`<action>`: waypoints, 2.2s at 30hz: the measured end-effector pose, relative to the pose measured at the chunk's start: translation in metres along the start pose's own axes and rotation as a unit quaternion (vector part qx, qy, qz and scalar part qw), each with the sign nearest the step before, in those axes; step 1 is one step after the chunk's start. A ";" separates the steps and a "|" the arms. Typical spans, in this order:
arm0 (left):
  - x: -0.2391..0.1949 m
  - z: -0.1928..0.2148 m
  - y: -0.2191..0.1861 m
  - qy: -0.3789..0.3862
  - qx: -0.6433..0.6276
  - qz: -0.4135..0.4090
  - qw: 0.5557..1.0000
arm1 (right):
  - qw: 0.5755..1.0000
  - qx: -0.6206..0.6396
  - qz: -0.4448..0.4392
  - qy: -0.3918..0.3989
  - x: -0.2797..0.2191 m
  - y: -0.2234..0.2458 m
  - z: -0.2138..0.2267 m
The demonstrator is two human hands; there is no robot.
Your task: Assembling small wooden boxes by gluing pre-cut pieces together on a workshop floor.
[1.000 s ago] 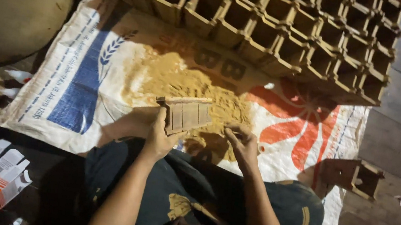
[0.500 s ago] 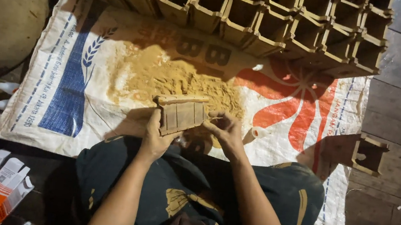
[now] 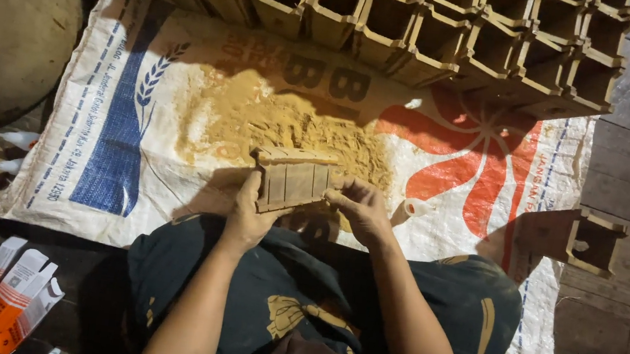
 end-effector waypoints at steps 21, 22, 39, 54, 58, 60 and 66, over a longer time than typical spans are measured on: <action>0.001 0.005 -0.032 0.049 0.010 0.017 0.999 | 0.995 -0.077 -0.043 0.038 -0.007 0.021 -0.001; 0.003 0.006 -0.038 0.046 0.024 0.009 0.999 | 0.995 -0.071 -0.045 0.052 -0.005 0.021 0.000; 0.004 0.001 -0.034 0.065 -0.021 0.037 0.997 | 0.988 -0.139 0.053 0.042 0.005 -0.011 0.011; 0.007 0.008 -0.045 -0.009 -0.024 0.050 0.998 | 0.880 -0.389 0.253 -0.101 0.022 -0.003 0.041; 0.013 0.023 -0.030 -0.078 -0.053 0.041 0.995 | 0.659 -0.646 0.350 -0.161 -0.009 0.054 -0.019; 0.017 0.033 -0.028 -0.082 -0.040 0.029 0.995 | 0.633 -0.664 0.369 -0.149 0.014 0.017 0.008; 0.015 0.029 -0.032 -0.071 -0.048 0.013 0.996 | 0.575 -0.741 0.337 -0.083 0.023 -0.019 -0.006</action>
Point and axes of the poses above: each hand's wrist, its own x-axis towards the middle knuckle, its own z-axis out of the back of the hand, y = z × x, the point moved 7 cm from there along x, towards the middle knuckle, and after that the axes turned 1 degree about -x, right-handed, at the moved point
